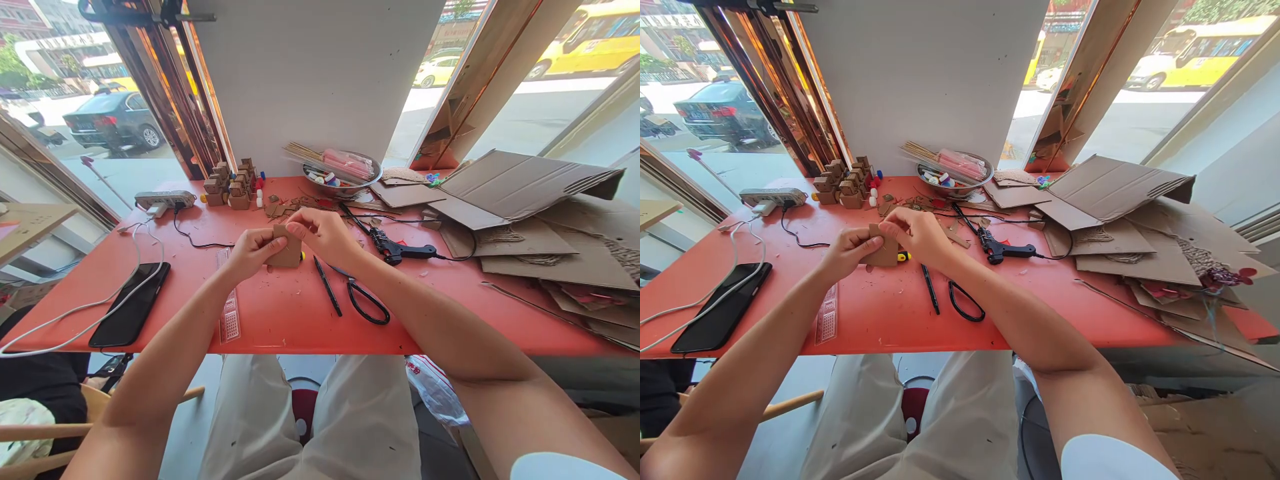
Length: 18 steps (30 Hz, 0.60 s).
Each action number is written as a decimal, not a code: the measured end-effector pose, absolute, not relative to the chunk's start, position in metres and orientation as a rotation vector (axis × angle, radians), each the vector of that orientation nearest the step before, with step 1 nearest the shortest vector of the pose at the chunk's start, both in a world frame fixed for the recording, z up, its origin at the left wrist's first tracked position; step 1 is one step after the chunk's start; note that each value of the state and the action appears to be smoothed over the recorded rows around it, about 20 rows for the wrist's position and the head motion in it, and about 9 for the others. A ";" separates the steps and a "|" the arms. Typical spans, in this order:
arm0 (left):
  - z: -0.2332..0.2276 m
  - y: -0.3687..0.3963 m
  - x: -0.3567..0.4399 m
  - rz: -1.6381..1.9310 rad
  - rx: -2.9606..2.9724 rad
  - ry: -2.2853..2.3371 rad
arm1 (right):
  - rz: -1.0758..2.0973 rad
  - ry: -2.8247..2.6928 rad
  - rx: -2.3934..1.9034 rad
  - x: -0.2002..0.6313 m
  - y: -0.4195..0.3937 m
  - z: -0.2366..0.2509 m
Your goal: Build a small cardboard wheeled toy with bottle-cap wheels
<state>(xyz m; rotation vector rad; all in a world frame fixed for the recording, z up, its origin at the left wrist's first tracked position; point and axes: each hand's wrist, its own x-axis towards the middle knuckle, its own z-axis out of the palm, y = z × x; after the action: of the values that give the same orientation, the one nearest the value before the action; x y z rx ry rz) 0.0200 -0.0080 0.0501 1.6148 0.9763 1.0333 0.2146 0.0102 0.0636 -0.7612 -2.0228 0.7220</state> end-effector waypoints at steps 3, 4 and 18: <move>0.048 -0.009 0.021 0.944 1.654 0.925 | 0.717 -2.156 -0.760 0.214 0.010 0.064; 0.047 -0.009 0.021 0.921 1.658 0.908 | 0.715 -2.171 -0.745 0.214 0.010 0.063; 0.047 -0.008 0.019 0.723 1.684 0.866 | 0.887 -2.253 -0.690 0.210 0.012 0.060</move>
<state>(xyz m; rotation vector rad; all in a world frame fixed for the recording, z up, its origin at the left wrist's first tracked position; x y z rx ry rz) 0.0187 -0.0084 0.0473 1.6839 0.8661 0.7228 0.2095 0.0121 0.0600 -0.6902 -2.2530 0.8871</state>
